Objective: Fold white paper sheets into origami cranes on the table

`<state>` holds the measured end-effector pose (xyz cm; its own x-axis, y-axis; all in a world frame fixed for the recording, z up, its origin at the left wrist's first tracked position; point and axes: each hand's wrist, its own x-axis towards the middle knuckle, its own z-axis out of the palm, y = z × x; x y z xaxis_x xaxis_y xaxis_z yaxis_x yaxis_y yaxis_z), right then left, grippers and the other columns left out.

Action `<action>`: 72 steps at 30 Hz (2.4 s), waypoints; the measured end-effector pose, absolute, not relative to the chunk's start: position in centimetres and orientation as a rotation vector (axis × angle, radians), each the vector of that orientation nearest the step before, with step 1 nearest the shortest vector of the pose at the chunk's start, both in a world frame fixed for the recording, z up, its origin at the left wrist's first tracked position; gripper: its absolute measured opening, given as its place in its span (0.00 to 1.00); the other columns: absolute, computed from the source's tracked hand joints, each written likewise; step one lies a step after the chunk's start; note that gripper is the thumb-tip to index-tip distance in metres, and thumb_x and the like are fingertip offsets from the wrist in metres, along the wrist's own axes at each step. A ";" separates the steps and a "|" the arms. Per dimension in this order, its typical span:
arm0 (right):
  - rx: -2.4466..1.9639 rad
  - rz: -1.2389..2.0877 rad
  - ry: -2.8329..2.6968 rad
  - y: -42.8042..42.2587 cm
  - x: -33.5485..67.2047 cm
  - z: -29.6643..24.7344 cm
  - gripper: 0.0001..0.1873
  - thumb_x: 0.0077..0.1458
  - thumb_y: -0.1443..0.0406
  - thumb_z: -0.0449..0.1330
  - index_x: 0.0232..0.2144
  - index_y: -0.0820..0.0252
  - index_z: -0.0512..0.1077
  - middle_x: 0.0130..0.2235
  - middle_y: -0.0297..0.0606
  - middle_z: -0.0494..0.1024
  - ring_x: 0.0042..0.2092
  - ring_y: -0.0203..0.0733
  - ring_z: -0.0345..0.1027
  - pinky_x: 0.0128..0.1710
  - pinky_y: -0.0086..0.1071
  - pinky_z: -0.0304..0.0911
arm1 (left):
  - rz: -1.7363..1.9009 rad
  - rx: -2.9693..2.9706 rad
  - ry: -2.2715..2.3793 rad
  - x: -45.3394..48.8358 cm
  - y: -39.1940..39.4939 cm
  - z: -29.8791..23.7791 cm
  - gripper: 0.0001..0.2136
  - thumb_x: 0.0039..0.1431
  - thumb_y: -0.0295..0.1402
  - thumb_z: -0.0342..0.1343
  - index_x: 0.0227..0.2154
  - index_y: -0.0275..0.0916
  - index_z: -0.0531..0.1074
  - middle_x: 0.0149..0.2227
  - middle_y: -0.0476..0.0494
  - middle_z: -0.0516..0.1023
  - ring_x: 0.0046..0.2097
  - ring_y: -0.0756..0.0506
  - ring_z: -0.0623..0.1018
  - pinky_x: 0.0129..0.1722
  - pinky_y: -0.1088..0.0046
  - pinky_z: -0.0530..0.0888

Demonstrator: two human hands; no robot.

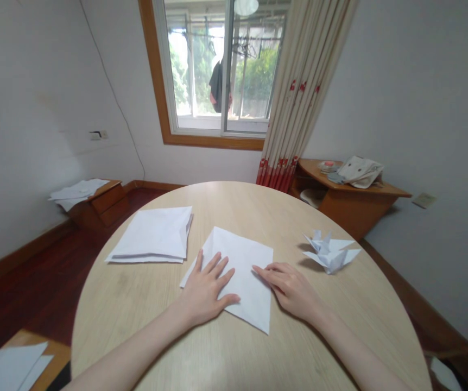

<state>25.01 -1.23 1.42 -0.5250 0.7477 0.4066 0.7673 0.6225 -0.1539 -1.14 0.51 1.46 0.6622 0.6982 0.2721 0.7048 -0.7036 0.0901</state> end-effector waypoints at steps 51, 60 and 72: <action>-1.194 0.608 -2.543 -1.9 24.3 3.2 0.29 0.57 0.50 0.57 0.58 0.52 0.64 0.62 0.44 0.60 0.64 0.52 0.52 0.62 0.55 0.48 | -0.531 -2.990 -1.281 -0.8 0.2 0.9 0.30 0.52 0.51 0.59 0.55 0.41 0.68 0.60 0.38 0.66 0.62 0.34 0.63 0.60 0.51 0.61; -1.196 0.718 -2.578 -2.2 24.2 3.4 0.42 0.49 0.45 0.61 0.62 0.51 0.57 0.65 0.45 0.51 0.66 0.54 0.42 0.64 0.55 0.40 | -0.712 -2.966 -0.972 -0.9 1.0 0.4 0.12 0.64 0.39 0.52 0.43 0.42 0.76 0.49 0.43 0.77 0.51 0.43 0.75 0.51 0.62 0.72; -1.083 0.622 -2.480 -2.2 24.2 3.3 0.28 0.53 0.54 0.62 0.55 0.51 0.67 0.57 0.44 0.69 0.60 0.51 0.60 0.60 0.52 0.54 | -0.622 -2.919 -1.265 -1.0 0.8 1.0 0.11 0.68 0.35 0.44 0.39 0.39 0.72 0.38 0.46 0.79 0.39 0.46 0.80 0.34 0.75 0.72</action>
